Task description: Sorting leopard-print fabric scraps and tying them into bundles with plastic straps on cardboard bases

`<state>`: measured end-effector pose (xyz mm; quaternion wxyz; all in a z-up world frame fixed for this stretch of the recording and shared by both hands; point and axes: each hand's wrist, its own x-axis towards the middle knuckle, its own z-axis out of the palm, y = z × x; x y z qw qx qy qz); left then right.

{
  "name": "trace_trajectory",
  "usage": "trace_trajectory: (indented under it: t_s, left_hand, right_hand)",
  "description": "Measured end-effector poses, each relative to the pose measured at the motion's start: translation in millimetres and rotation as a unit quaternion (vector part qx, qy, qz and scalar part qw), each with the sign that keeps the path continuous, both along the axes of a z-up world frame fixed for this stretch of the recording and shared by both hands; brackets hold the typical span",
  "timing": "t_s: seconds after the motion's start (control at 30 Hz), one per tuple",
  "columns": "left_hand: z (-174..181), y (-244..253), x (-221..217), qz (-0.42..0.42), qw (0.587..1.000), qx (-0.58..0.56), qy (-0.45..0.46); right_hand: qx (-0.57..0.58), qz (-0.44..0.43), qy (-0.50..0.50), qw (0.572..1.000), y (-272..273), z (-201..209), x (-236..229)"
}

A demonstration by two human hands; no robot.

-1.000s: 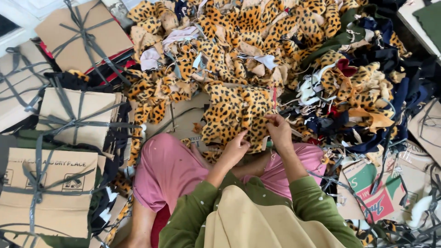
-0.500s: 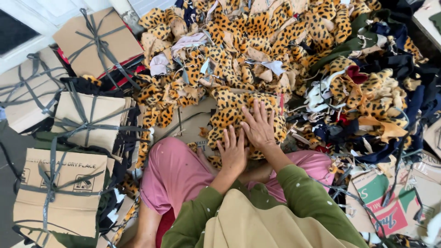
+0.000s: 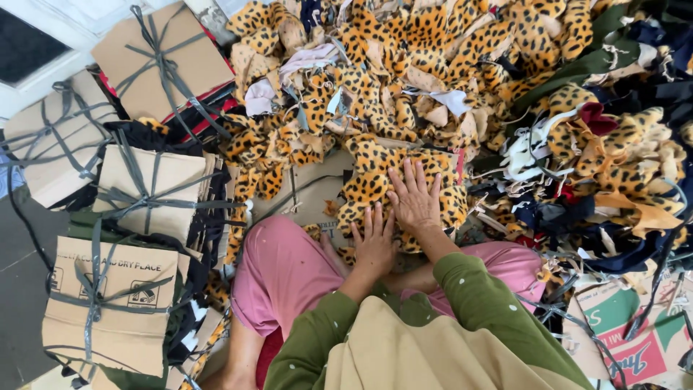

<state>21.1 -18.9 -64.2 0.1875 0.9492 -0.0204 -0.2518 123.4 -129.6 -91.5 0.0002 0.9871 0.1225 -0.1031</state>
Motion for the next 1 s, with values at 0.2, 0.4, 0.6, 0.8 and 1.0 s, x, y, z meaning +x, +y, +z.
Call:
trace_trajectory:
  t_s: [0.2,0.4,0.6,0.8,1.0]
  left_hand:
    - [30.3,8.9,0.6,0.009,0.998,-0.05,0.029]
    - [25.5,3.3,-15.1,0.031,0.993,-0.098,-0.062]
    - [47.2,-52.3,-8.7,-0.059,0.984,-0.142,-0.091]
    - [32.0,-110.9,-11.3,-0.157,0.969,-0.156,-0.113]
    - [26.1,-128.6,-7.3,-0.172,0.965,-0.147,-0.13]
  right_hand:
    - [0.037,-0.007,0.067,0.997,-6.0,20.7,6.0]
    - [0.282,-0.012,-0.162,0.945,-32.3,41.0,-33.9]
    - [0.206,-0.084,-0.275,0.935,-111.4,8.9,-64.4]
    - [0.121,-0.209,-0.214,0.946,-192.0,-11.6,-78.4]
    - [0.138,-0.241,-0.169,0.946,-218.9,-21.7,-72.3]
